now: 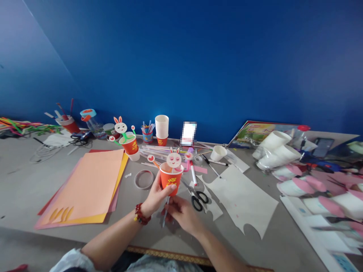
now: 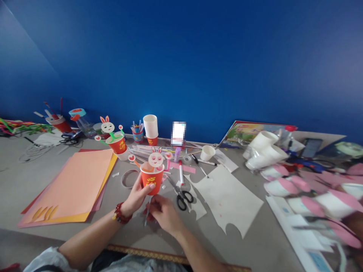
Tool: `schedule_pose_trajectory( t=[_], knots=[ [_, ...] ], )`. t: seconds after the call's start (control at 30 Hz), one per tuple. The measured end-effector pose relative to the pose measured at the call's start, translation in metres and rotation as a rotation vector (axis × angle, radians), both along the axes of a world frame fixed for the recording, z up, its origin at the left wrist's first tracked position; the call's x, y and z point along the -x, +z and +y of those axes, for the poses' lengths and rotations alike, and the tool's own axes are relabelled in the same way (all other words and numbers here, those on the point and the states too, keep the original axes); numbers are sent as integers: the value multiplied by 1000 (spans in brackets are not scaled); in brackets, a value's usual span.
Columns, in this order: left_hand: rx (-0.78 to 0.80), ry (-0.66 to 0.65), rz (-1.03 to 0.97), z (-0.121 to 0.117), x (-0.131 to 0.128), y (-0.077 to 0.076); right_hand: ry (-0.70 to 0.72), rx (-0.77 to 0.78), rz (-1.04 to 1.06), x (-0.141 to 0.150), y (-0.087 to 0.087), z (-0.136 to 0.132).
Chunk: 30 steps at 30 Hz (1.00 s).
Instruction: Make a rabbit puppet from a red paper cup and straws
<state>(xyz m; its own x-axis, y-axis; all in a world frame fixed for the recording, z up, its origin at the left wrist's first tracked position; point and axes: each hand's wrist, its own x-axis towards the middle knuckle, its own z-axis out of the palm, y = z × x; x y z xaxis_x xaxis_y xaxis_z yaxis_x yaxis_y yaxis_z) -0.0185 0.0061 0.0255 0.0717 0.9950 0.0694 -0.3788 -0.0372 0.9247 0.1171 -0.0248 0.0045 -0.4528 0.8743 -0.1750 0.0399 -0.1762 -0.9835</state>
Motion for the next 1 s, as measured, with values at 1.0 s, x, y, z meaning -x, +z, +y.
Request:
schedule_pose_trajectory(
  t=[1.0],
  knots=[
    [-156, 33, 100, -2, 7, 14, 42, -106, 6, 3, -1, -8]
  ],
)
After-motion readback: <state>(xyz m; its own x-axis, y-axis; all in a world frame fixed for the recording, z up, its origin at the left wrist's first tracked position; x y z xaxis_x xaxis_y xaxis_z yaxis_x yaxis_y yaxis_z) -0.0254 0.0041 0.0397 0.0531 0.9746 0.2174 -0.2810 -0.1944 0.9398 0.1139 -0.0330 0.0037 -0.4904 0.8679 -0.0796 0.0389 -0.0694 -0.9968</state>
